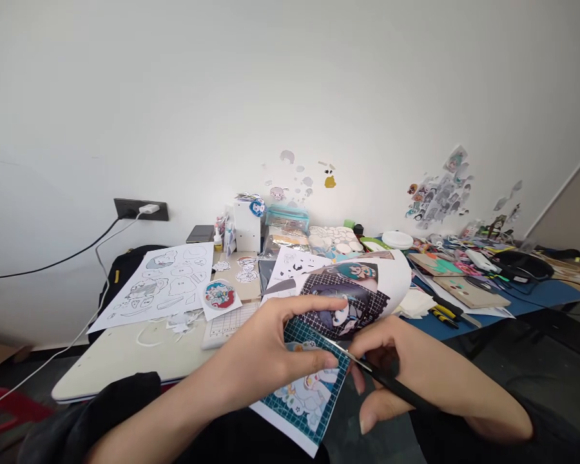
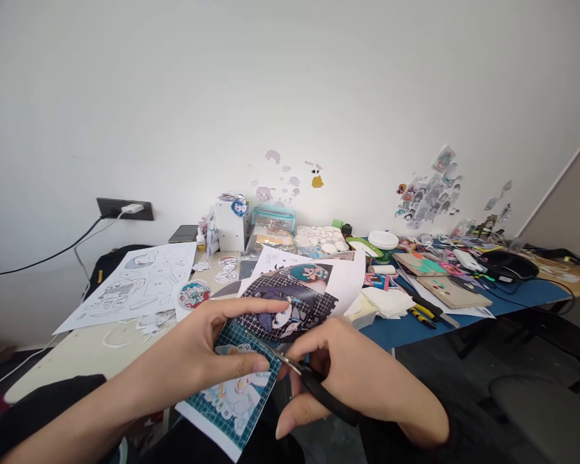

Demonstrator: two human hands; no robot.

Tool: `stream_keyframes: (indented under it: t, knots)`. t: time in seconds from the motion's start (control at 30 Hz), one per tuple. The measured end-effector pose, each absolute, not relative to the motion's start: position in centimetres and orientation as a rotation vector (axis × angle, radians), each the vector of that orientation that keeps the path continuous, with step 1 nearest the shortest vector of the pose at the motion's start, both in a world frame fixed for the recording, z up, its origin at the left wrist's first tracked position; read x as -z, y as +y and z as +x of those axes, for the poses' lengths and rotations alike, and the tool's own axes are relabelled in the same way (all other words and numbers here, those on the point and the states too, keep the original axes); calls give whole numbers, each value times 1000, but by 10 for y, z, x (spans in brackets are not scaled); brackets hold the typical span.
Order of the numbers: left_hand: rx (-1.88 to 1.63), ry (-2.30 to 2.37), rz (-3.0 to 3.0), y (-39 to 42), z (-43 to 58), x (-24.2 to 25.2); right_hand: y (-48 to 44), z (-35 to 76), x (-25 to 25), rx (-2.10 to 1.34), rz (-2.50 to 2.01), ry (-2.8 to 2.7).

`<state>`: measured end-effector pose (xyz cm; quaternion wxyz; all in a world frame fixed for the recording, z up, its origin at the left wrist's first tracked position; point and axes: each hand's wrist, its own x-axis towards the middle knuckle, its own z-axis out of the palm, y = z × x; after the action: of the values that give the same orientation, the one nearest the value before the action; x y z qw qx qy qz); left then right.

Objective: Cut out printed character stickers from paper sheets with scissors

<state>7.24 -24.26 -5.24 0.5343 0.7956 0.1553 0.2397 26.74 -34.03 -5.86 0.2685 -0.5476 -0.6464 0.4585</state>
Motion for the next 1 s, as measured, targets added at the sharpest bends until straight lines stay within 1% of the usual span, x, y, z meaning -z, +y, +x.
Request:
stream_keyframes:
  t: [0.33,0.47,1.0]
  knots:
    - [-540,346,1828,-249,75,54,-341,263,56,-1238,-1411,-1760]
    - [-508,362,1843,-250,76,51,-340,264,57,-1252,-1473,-1761]
    - [-451,344,1874,-254,78,54,-337,260,60,-1093,-1513,-1831]
